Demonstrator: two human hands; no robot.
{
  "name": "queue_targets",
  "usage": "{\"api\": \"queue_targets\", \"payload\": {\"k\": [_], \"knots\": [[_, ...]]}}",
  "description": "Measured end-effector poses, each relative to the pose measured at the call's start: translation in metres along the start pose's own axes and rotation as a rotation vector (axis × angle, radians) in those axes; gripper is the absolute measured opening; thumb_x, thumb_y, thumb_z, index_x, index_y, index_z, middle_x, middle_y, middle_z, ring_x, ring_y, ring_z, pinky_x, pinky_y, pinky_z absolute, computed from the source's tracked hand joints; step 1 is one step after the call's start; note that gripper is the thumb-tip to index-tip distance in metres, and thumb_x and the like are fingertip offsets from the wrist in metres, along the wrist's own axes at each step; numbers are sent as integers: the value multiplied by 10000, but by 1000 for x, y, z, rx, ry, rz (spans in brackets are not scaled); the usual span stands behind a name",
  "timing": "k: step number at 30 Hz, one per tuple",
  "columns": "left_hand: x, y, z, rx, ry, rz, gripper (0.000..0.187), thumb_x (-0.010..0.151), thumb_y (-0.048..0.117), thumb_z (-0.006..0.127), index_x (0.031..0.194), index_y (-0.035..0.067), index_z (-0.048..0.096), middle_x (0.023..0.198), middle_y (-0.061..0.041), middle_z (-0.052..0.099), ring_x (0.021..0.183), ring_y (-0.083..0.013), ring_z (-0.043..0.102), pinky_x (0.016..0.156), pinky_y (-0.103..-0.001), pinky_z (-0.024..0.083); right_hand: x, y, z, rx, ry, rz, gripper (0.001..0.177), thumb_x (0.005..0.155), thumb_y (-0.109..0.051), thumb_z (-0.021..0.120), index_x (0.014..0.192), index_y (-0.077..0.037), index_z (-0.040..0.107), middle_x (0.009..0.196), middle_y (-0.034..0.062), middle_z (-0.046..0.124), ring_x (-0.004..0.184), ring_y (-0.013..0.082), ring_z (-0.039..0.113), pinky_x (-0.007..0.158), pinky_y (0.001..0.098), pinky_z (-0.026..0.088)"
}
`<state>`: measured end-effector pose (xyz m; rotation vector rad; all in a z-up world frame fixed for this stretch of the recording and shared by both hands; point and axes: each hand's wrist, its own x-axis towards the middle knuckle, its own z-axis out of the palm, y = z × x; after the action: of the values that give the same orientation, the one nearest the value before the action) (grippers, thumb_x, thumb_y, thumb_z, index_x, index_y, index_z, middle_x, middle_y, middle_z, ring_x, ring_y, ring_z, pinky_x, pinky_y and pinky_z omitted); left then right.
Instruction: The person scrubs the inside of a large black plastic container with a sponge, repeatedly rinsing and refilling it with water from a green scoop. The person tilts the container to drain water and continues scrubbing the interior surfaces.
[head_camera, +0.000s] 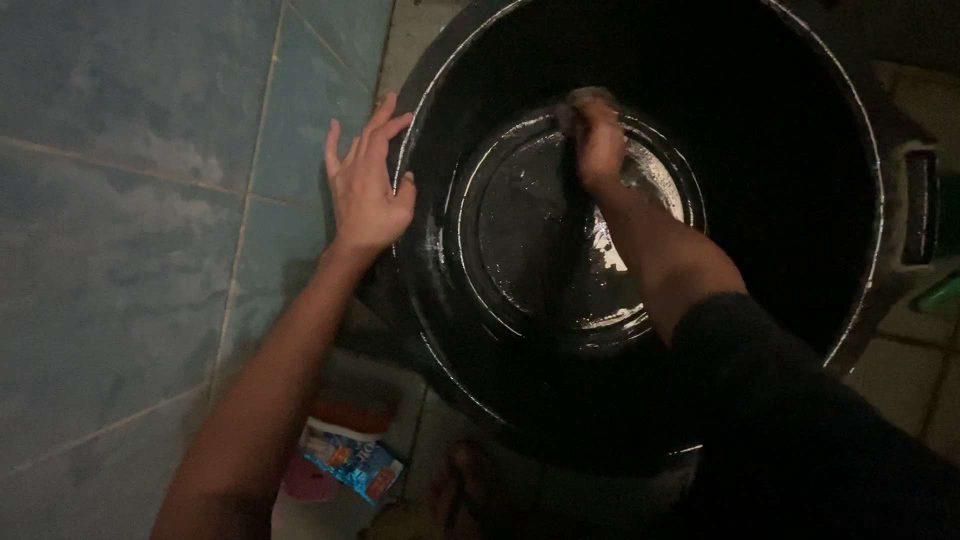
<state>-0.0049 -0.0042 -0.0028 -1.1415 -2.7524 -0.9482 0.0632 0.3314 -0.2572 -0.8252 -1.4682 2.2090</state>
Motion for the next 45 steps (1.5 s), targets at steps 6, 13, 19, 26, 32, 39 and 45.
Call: {"api": "queue_targets", "payload": {"k": [6,13,19,26,32,39,45], "knots": [[1,1,-1,7,0,10,694,796,11,664,1464,114,508,1635,-81,462,1471,-242,497,1296,-569,53,-55,55,146,-340,50,335,760,1023,-497,331,1626,-172,4,1701,124,13,1538,323,111,1210,518,178],[-2,-1,0,0,-8,-7,768,796,14,680,1530,68,458,1648,-74,421,1439,-230,509,1266,-597,11,-312,8,-19,-748,-1222,373,642,1094,-333,306,1632,-77,69,1735,115,3,1598,259,-9,1283,432,40],[-1,-4,1,78,24,54,739,863,61,671,1562,51,432,1635,-83,429,1409,-255,532,1251,-606,29,-183,43,104,-266,-665,520,728,1020,-545,241,1612,-131,155,1677,135,144,1554,310,118,1247,549,100],[-6,-10,2,79,56,122,563,991,51,571,1546,40,482,1630,-91,456,1409,-265,571,1267,-616,62,60,-18,101,351,194,213,875,929,-759,185,1617,-219,170,1656,128,213,1528,348,202,1214,673,128],[-4,-4,3,94,51,70,557,994,62,559,1544,36,468,1627,-73,452,1420,-240,536,1264,-612,39,-180,20,98,-421,-431,210,812,1001,-619,245,1635,-137,89,1703,119,21,1568,286,20,1250,532,79],[-3,-11,9,96,54,40,576,1005,92,542,1569,44,436,1630,-54,453,1443,-226,513,1263,-597,23,-299,-34,43,-549,-1231,528,777,1034,-555,246,1631,-104,38,1736,89,-84,1589,252,-92,1268,464,109],[-4,-19,9,34,36,44,517,1038,138,486,1551,79,476,1609,-47,488,1367,-216,574,1278,-603,23,-11,-61,171,463,39,148,826,982,-645,280,1619,-234,-49,1719,76,106,1572,313,138,1254,591,182]]}}
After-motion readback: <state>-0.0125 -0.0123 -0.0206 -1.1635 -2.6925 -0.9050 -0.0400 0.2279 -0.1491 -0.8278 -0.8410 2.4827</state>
